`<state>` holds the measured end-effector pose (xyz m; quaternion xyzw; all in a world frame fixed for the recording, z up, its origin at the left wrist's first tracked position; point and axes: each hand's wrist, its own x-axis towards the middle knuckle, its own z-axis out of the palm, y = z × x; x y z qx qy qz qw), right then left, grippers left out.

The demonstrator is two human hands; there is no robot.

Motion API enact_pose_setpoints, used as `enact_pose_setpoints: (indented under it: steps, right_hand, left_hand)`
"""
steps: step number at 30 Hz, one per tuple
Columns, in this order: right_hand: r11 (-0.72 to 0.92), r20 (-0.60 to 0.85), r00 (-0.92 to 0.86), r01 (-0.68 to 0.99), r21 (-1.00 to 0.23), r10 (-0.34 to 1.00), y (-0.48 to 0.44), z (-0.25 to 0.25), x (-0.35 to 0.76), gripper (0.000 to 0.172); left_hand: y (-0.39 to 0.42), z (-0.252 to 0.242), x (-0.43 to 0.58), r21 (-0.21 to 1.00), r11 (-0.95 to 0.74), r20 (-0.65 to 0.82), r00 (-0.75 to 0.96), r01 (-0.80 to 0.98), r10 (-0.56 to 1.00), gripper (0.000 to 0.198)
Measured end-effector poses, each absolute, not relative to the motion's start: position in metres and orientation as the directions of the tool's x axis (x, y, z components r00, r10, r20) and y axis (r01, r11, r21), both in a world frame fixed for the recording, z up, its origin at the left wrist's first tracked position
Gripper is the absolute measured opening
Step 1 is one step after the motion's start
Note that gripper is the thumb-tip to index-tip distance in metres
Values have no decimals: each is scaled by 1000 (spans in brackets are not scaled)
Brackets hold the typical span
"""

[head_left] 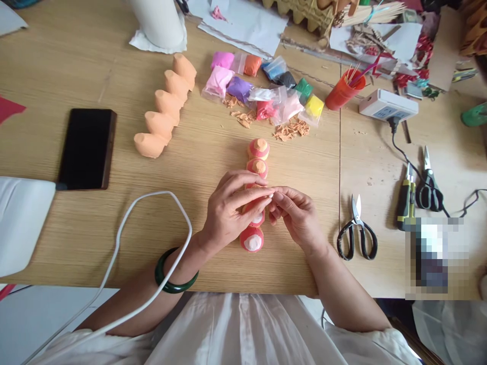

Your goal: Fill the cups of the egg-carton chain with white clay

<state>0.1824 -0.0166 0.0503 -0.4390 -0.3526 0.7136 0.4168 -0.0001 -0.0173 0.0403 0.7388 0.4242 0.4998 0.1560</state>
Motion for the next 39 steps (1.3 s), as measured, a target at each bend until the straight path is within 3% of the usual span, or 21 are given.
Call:
enact_pose_setpoints:
  steps: [4, 9, 14, 17, 20, 26, 28, 32, 39]
  right_hand:
    - [-424, -350, -271, -297, -855, 897, -16, 51, 181, 39]
    - [-386, -332, -221, -287, -877, 917, -15, 47, 181, 34]
    - [-197, -189, -65, -163, -967, 980, -12, 41, 183, 27]
    - [-86, -83, -43, -63, -994, 996, -11, 35, 184, 23]
    - [-35, -33, -64, -28, -999, 997, -11, 30, 183, 21]
    - [-48, -37, -116, -100, -994, 993, -13, 29, 179, 14]
    - [-79, -63, -140, -112, -991, 988, -14, 31, 178, 15]
    - [-142, -121, -164, -120, -983, 979, -17, 34, 176, 15]
    - [-21, -15, -94, -58, -998, 995, -20, 36, 177, 12]
  left_hand:
    - [-18, 43, 1, 656, -574, 591, 138, 490, 794, 11]
    - [-18, 47, 0, 698, -531, 540, 134, 480, 831, 17]
    - [-13, 42, -15, 883, -109, 180, -116, 456, 977, 37]
    - [-11, 38, -23, 875, 130, -102, -84, 466, 991, 49]
    - [-9, 39, -24, 875, 204, -207, -42, 439, 978, 57]
    - [-7, 42, -18, 944, 305, -310, 19, 125, 951, 72]
    - [-7, 42, -15, 940, 342, -342, 49, 9, 938, 68]
    - [-8, 44, -9, 897, 384, -341, 207, -222, 917, 48]
    - [-10, 44, -2, 771, 493, -416, 267, -404, 869, 50]
